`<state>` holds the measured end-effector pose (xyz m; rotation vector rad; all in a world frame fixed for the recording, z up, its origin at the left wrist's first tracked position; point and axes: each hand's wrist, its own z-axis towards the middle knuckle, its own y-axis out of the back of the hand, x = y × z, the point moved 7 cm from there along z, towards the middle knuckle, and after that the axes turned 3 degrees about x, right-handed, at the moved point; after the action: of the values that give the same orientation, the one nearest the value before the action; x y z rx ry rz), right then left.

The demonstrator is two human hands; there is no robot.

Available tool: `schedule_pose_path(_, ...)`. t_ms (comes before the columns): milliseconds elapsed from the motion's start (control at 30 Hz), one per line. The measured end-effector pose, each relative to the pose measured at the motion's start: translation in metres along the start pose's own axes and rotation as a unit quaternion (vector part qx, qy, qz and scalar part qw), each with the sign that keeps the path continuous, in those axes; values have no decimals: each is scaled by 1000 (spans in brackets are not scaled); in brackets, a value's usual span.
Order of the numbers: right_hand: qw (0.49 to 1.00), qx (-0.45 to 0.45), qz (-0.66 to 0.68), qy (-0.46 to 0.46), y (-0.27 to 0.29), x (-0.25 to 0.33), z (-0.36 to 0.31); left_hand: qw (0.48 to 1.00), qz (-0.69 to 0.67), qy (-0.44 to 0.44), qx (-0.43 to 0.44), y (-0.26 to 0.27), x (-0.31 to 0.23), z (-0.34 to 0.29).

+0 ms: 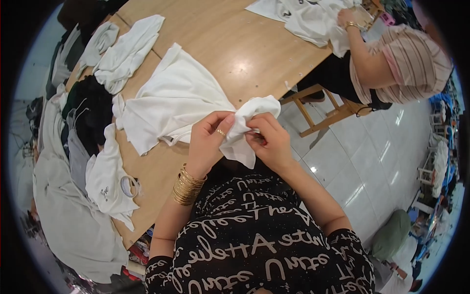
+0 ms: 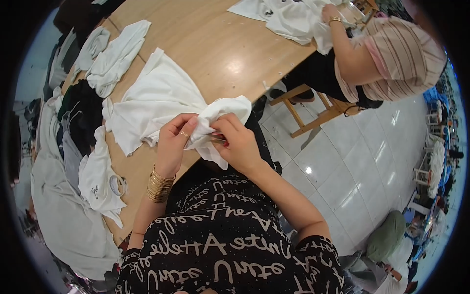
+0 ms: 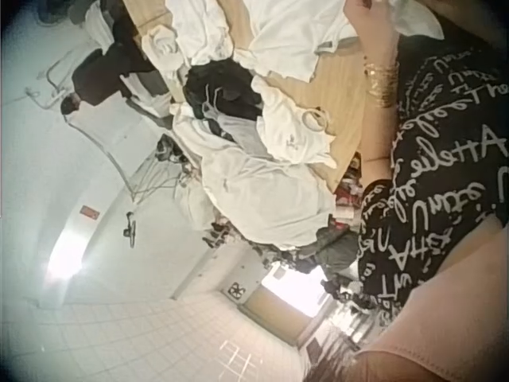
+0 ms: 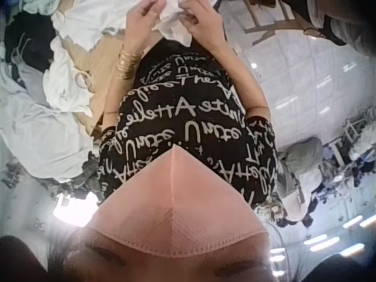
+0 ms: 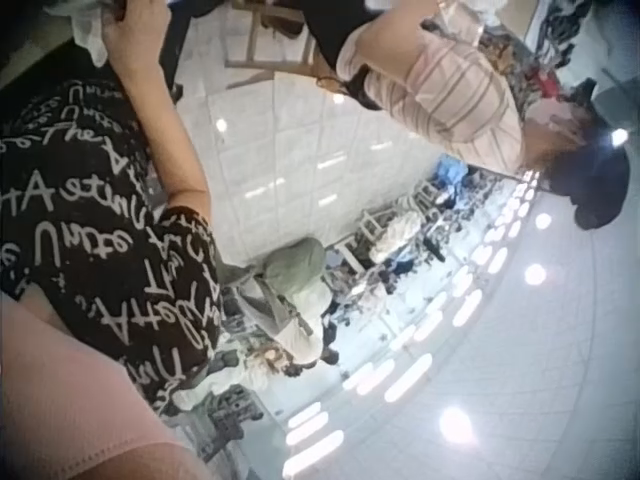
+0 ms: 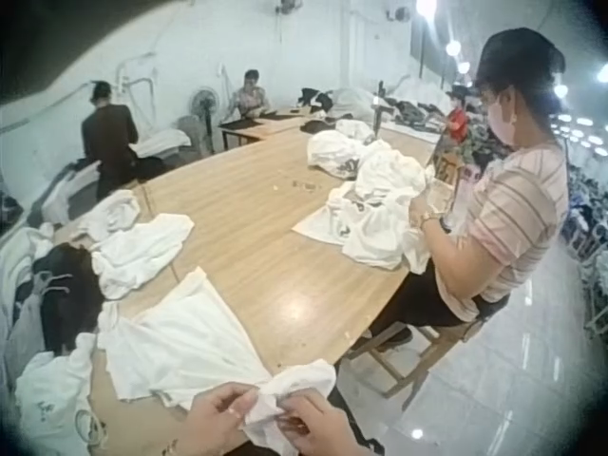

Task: Trimming loose threads from white t-shirts using a pair of thread snips.

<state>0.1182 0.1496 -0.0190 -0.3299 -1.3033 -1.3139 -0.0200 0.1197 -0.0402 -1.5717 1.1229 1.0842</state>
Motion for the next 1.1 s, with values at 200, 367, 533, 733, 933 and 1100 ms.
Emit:
schedule_pose_path(200,993,30,57,-103,6,-5,10,940,290,-176,31,3,-20,-20)
schedule_pose_path(367,886,-110,353,-279,39,-37,3,989,122,-3,-84,59,-1,-20)
schedule_pose_path(533,858,-243,376,-253,82,-58,4,958,-123,-117,-232,119,-21,-26)
schedule_pose_path(733,878,-239,355,-216,99,-55,38,946,-81,-217,-225,181,-84,-21)
schedule_pose_path(933,882,-270,383,-48,117,-11,98,901,15,-361,-239,188,-199,-30)
schedule_pose_path(1100,987,-91,132,5,94,-16,92,807,391,-382,-225,190,-152,-57)
